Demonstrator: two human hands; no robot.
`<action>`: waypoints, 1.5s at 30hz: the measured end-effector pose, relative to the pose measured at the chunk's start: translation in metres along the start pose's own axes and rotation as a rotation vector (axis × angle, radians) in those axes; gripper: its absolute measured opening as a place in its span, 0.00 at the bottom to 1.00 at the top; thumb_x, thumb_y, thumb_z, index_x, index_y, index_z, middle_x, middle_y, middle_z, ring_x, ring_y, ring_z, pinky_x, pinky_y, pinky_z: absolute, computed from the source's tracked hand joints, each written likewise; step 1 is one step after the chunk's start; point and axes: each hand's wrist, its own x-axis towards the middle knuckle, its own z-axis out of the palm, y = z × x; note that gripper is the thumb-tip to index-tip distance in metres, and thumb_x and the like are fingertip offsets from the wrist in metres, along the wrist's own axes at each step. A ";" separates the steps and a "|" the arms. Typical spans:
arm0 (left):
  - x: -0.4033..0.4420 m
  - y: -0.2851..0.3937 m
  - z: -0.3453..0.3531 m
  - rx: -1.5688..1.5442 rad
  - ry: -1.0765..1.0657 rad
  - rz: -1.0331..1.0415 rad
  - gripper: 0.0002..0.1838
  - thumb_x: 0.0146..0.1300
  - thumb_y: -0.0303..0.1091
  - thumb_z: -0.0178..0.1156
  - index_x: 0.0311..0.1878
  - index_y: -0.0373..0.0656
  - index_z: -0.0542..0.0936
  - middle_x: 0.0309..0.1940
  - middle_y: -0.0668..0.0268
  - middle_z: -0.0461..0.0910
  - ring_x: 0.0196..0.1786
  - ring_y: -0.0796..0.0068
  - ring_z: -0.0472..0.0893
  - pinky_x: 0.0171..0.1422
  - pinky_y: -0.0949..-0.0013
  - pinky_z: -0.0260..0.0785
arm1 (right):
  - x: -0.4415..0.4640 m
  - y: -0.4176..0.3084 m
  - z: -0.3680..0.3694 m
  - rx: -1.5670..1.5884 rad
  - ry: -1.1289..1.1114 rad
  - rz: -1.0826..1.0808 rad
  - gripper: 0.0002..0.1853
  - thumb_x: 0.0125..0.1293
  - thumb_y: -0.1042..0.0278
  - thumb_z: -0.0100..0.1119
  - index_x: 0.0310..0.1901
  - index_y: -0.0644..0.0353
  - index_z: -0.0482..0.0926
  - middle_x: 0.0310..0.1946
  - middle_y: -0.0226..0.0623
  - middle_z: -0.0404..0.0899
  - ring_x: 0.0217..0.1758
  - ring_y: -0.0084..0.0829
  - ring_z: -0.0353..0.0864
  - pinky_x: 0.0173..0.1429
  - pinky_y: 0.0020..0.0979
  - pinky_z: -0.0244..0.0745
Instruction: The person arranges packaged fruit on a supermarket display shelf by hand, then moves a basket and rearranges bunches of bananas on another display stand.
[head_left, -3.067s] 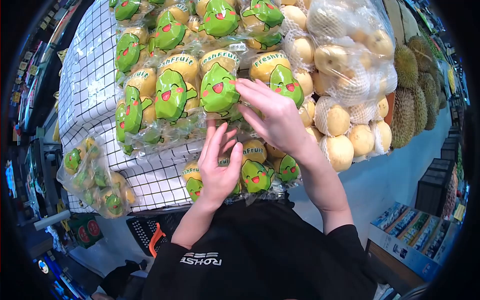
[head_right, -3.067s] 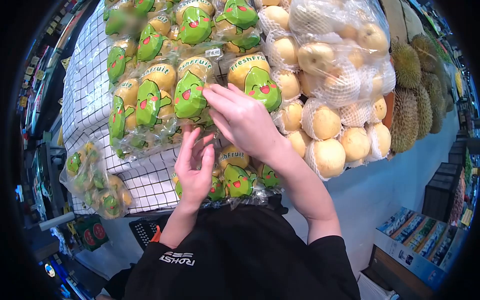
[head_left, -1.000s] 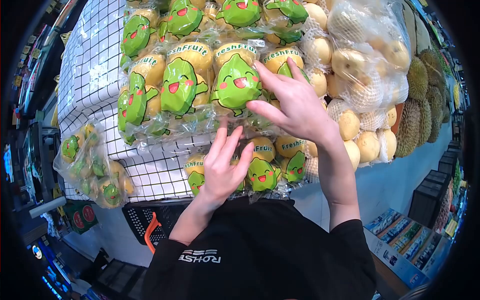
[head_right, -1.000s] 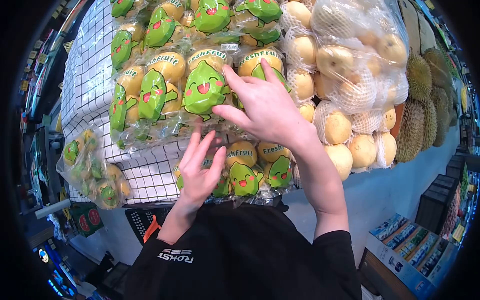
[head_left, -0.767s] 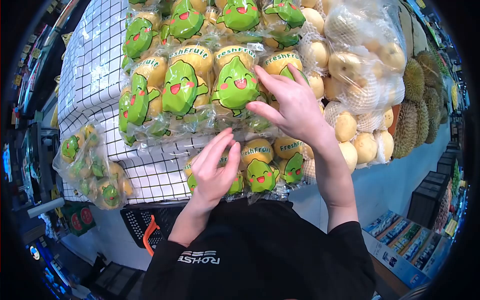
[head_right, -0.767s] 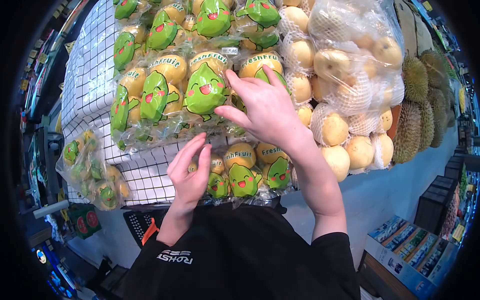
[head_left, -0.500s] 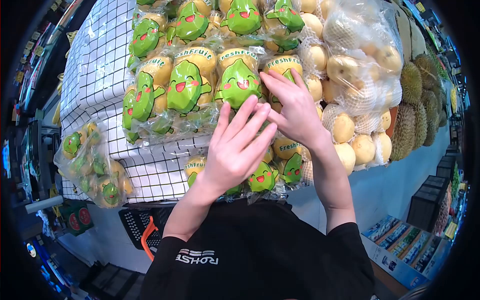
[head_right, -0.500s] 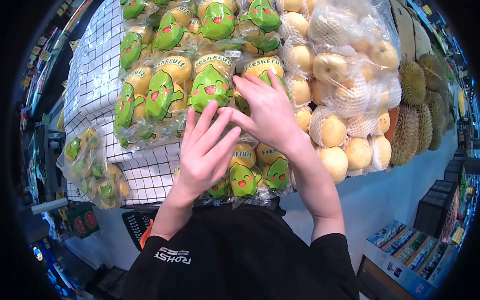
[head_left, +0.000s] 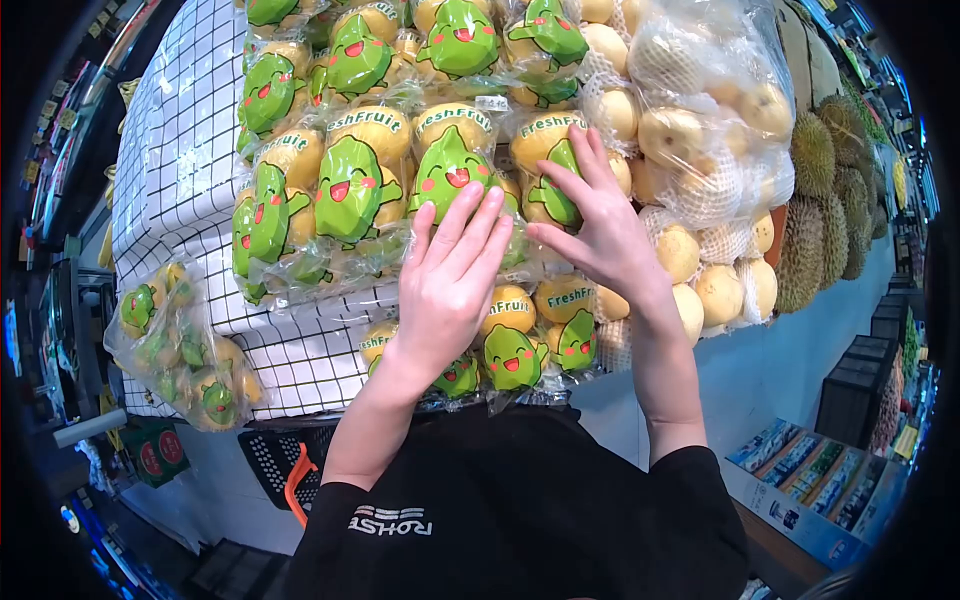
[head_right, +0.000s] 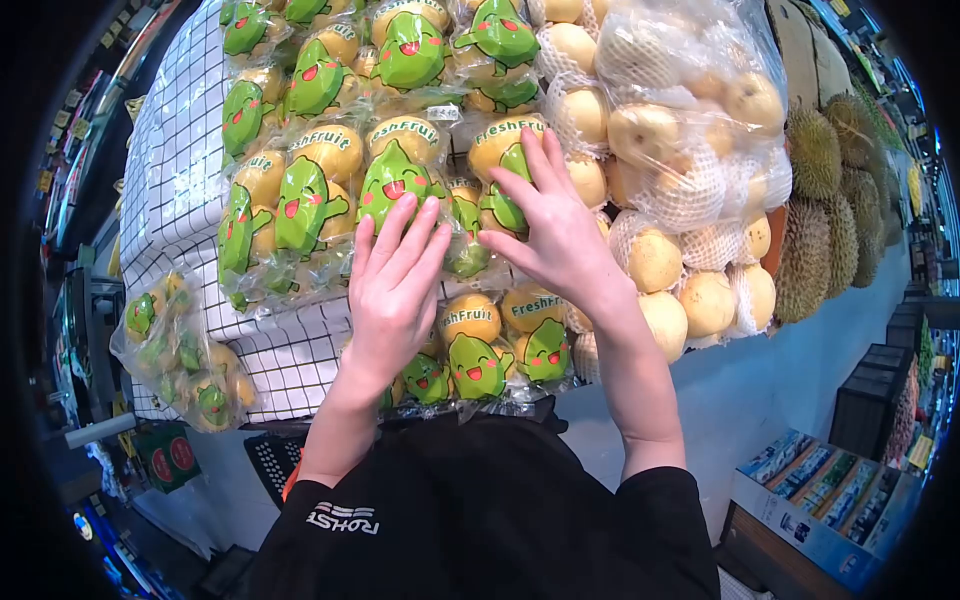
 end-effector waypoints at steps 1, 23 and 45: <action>0.002 -0.001 0.002 -0.002 -0.003 0.000 0.20 0.56 0.24 0.62 0.54 0.37 0.82 0.61 0.59 0.79 0.70 0.60 0.73 0.78 0.50 0.51 | 0.003 0.000 0.004 0.009 0.037 0.016 0.36 0.54 0.55 0.75 0.64 0.59 0.75 0.74 0.63 0.54 0.79 0.62 0.48 0.77 0.49 0.57; -0.025 0.017 -0.019 -0.404 0.131 0.000 0.16 0.55 0.19 0.66 0.48 0.33 0.83 0.51 0.52 0.83 0.56 0.48 0.82 0.60 0.52 0.74 | -0.013 -0.034 -0.016 0.072 0.249 0.011 0.30 0.59 0.58 0.72 0.62 0.62 0.77 0.70 0.57 0.65 0.77 0.56 0.59 0.76 0.56 0.55; -0.239 -0.016 -0.052 -0.622 0.002 -0.920 0.06 0.67 0.27 0.63 0.40 0.34 0.85 0.21 0.67 0.79 0.22 0.86 0.73 0.26 0.77 0.64 | -0.119 -0.177 0.104 0.678 -0.487 -0.191 0.18 0.65 0.62 0.66 0.51 0.64 0.81 0.47 0.44 0.84 0.51 0.43 0.84 0.56 0.39 0.79</action>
